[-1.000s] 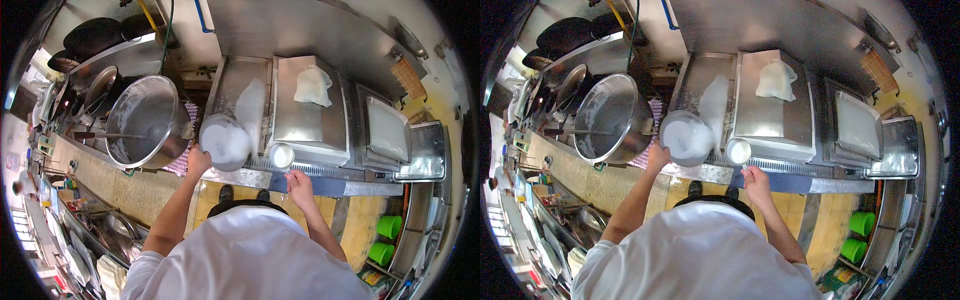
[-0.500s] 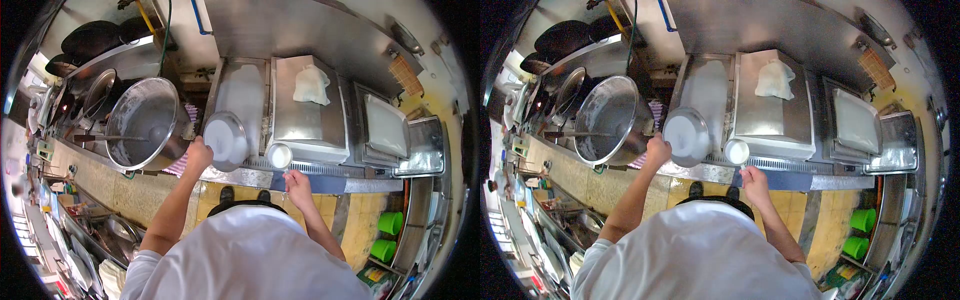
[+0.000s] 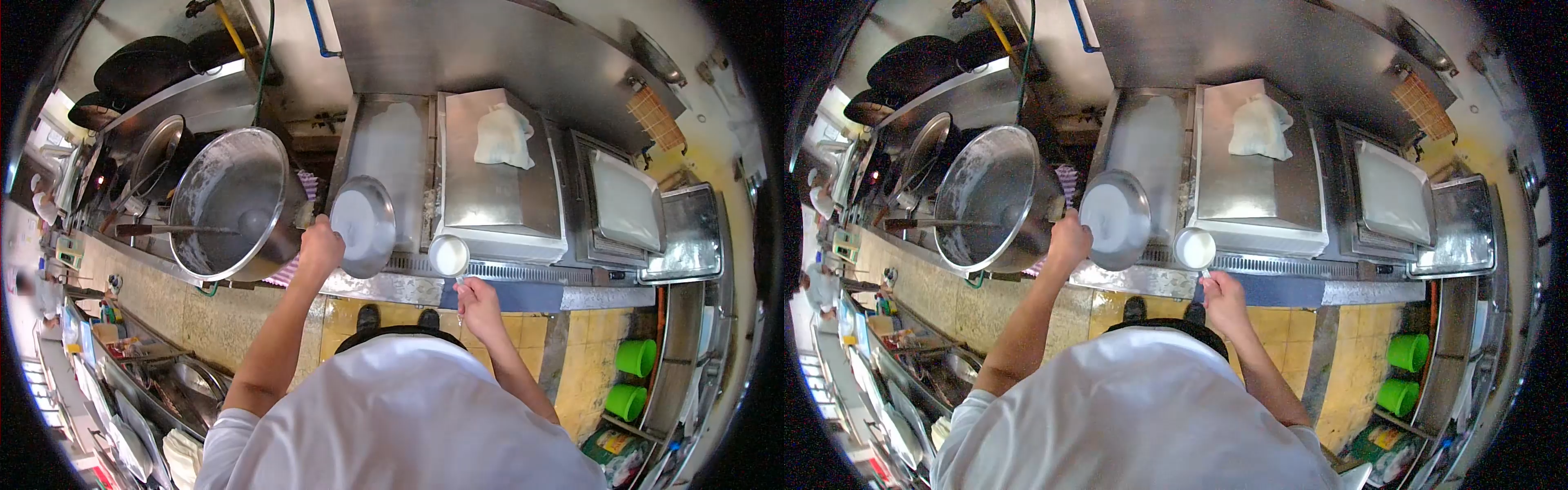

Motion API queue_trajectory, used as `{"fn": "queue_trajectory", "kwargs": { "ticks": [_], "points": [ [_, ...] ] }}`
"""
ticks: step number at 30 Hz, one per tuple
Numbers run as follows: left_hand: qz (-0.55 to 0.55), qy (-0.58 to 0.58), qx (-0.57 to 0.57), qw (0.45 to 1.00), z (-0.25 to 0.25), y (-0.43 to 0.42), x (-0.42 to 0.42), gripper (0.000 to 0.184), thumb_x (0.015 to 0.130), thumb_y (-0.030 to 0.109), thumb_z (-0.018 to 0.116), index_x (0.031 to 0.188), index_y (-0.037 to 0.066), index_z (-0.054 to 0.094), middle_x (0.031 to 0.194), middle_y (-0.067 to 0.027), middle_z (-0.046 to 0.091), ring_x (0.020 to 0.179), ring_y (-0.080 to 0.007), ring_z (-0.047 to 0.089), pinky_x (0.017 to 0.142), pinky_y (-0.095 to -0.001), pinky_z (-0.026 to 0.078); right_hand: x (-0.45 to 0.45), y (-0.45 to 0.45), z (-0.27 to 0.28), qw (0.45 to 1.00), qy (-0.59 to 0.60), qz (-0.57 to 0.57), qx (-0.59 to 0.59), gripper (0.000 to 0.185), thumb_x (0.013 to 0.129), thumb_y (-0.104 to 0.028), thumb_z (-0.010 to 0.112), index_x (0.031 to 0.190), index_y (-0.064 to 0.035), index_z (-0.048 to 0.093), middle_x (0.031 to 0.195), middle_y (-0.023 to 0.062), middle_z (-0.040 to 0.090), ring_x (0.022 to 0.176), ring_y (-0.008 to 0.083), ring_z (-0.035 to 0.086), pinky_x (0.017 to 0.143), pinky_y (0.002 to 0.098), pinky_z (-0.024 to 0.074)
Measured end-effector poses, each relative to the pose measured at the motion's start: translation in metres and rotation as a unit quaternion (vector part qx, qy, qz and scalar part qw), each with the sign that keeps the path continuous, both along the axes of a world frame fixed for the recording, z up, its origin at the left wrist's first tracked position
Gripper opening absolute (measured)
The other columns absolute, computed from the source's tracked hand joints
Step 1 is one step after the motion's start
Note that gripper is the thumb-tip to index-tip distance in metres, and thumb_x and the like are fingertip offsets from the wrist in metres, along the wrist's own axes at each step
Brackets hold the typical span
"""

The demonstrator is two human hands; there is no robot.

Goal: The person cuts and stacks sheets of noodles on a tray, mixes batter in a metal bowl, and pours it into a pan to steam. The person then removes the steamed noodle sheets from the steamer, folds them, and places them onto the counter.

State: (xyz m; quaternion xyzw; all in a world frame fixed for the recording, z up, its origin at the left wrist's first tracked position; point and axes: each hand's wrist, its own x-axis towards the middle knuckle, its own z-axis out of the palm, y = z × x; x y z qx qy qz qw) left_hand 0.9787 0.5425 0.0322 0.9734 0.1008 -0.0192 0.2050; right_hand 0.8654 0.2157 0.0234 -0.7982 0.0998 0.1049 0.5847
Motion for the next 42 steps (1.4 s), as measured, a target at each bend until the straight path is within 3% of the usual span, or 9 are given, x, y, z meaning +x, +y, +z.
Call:
{"fn": "queue_trajectory", "kwargs": {
  "ticks": [12, 31, 33, 36, 39, 42],
  "points": [
    [-0.014, -0.016, -0.002, 1.000, 0.006, -0.001, -0.001, 0.023, 0.084, 0.008, 0.061, 0.100, -0.009, 0.054, 0.091, -0.0352, 0.068, 0.090, -0.0503, 0.068, 0.086, -0.0546, 0.055, 0.004, 0.000, -0.005, 1.000, -0.002, 0.010, 0.005, 0.017, 0.102, -0.007, 0.051, 0.098, 0.0044, 0.063, 0.063, 0.0030, 0.055, 0.052, 0.0103, 0.050, 0.049, 0.0288, 0.0427],
    [0.027, 0.040, -0.013, 0.999, 0.005, -0.001, -0.001, 0.031, 0.085, 0.012, 0.060, 0.108, -0.008, 0.056, 0.101, -0.0352, 0.068, 0.100, -0.0490, 0.067, 0.093, -0.0524, 0.053, 0.011, 0.001, 0.005, 1.000, 0.009, 0.020, 0.001, 0.019, 0.102, -0.009, 0.051, 0.098, 0.0043, 0.063, 0.064, 0.0030, 0.055, 0.054, 0.0102, 0.050, 0.050, 0.0290, 0.0412],
    [0.021, 0.031, -0.028, 0.999, -0.002, 0.005, -0.003, 0.033, 0.085, 0.013, 0.061, 0.109, -0.008, 0.056, 0.101, -0.0356, 0.067, 0.101, -0.0490, 0.067, 0.094, -0.0524, 0.053, 0.013, 0.002, 0.008, 0.998, 0.032, 0.018, 0.047, 0.018, 0.103, -0.009, 0.052, 0.099, 0.0042, 0.063, 0.065, 0.0031, 0.054, 0.055, 0.0107, 0.050, 0.050, 0.0287, 0.0416],
    [0.036, 0.041, -0.083, 0.995, -0.027, 0.021, -0.007, 0.034, 0.083, 0.011, 0.059, 0.110, -0.010, 0.058, 0.099, -0.0356, 0.067, 0.096, -0.0462, 0.069, 0.086, -0.0492, 0.057, 0.016, 0.002, 0.010, 0.979, 0.089, -0.005, 0.183, 0.017, 0.102, -0.011, 0.053, 0.099, 0.0035, 0.063, 0.068, 0.0033, 0.054, 0.056, 0.0118, 0.050, 0.052, 0.0287, 0.0427],
    [0.112, 0.046, -0.277, 0.953, -0.041, 0.021, -0.024, 0.031, 0.081, 0.005, 0.058, 0.108, -0.009, 0.062, 0.096, -0.0320, 0.069, 0.085, -0.0400, 0.073, 0.071, -0.0462, 0.061, 0.022, 0.005, 0.019, 0.954, 0.116, -0.023, 0.276, 0.016, 0.102, -0.012, 0.055, 0.100, 0.0020, 0.063, 0.071, 0.0031, 0.054, 0.057, 0.0127, 0.050, 0.054, 0.0290, 0.0439],
    [0.167, 0.024, -0.394, 0.903, -0.047, 0.011, -0.047, 0.032, 0.079, 0.000, 0.059, 0.109, -0.009, 0.062, 0.098, -0.0262, 0.069, 0.076, -0.0329, 0.074, 0.058, -0.0404, 0.062, 0.030, 0.009, 0.029, 0.936, 0.130, -0.040, 0.323, 0.015, 0.102, -0.013, 0.057, 0.101, 0.0009, 0.063, 0.073, 0.0026, 0.055, 0.058, 0.0129, 0.051, 0.056, 0.0293, 0.0445]
  ]
}}
